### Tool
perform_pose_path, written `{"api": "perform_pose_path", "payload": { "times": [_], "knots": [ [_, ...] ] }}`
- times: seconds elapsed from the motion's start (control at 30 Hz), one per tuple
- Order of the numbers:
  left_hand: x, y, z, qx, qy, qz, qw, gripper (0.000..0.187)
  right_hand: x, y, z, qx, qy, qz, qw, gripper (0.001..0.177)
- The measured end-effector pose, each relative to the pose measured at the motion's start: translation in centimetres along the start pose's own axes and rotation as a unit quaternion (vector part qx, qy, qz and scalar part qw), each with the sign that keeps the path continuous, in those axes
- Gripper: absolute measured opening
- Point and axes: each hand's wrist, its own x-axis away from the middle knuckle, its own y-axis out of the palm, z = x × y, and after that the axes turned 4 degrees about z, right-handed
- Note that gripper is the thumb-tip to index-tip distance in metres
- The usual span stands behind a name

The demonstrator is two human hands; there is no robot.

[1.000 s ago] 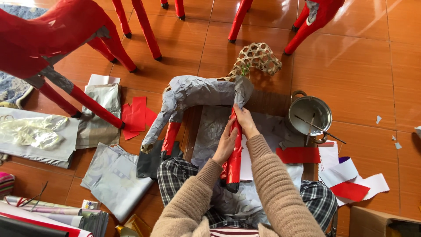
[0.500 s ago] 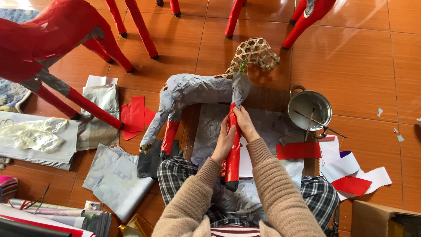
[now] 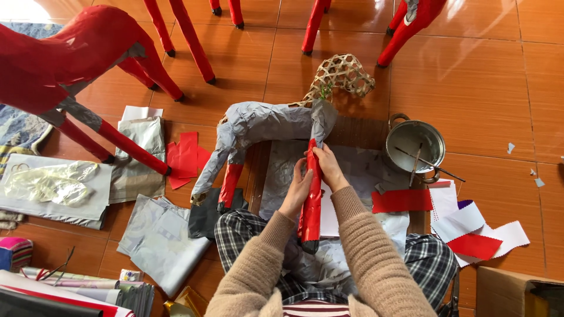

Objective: Decorating a paper-mache giraffe model by applying colored paper strips to its legs and body.

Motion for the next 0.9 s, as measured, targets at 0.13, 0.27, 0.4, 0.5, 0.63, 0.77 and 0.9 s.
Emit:
{"api": "perform_pose_path", "payload": {
  "times": [0.13, 0.27, 0.4, 0.5, 0.63, 0.77, 0.9],
  "knots": [
    [0.6, -4.4, -2.9, 0.009, 0.022, 0.012, 1.0, 0.068, -1.1, -0.3, 0.8, -0.057, 0.019, 0.0, 0.998, 0.05],
    [3.4, -11.5, -3.4, 0.05, 0.024, 0.122, 0.991, 0.052, 0.6, -0.3, 0.3, -0.099, 0.001, -0.012, 0.995, 0.039],
    [3.8, -24.1, -8.7, 0.237, 0.052, 0.195, 0.95, 0.035, 5.0, -2.2, 1.7, -0.146, 0.066, -0.031, 0.987, 0.054],
    [6.1, -29.0, -6.3, 0.285, 0.089, 0.282, 0.912, 0.035, 10.0, -5.1, 4.2, -0.095, 0.123, -0.075, 0.985, 0.058],
    [5.0, -28.8, -1.8, 0.254, 0.163, 0.292, 0.908, 0.041, 21.5, -2.1, -4.7, -0.079, 0.233, -0.173, 0.954, 0.076],
    [3.9, -24.7, 3.9, 0.244, 0.186, 0.259, 0.916, 0.026, 21.5, -1.2, -8.3, -0.052, 0.035, -0.087, 0.994, 0.078],
    [3.8, -19.8, 6.0, 0.218, 0.195, 0.232, 0.928, 0.024, 20.7, -3.2, -15.3, -0.11, -0.099, -0.028, 0.989, 0.069]
  ]
}}
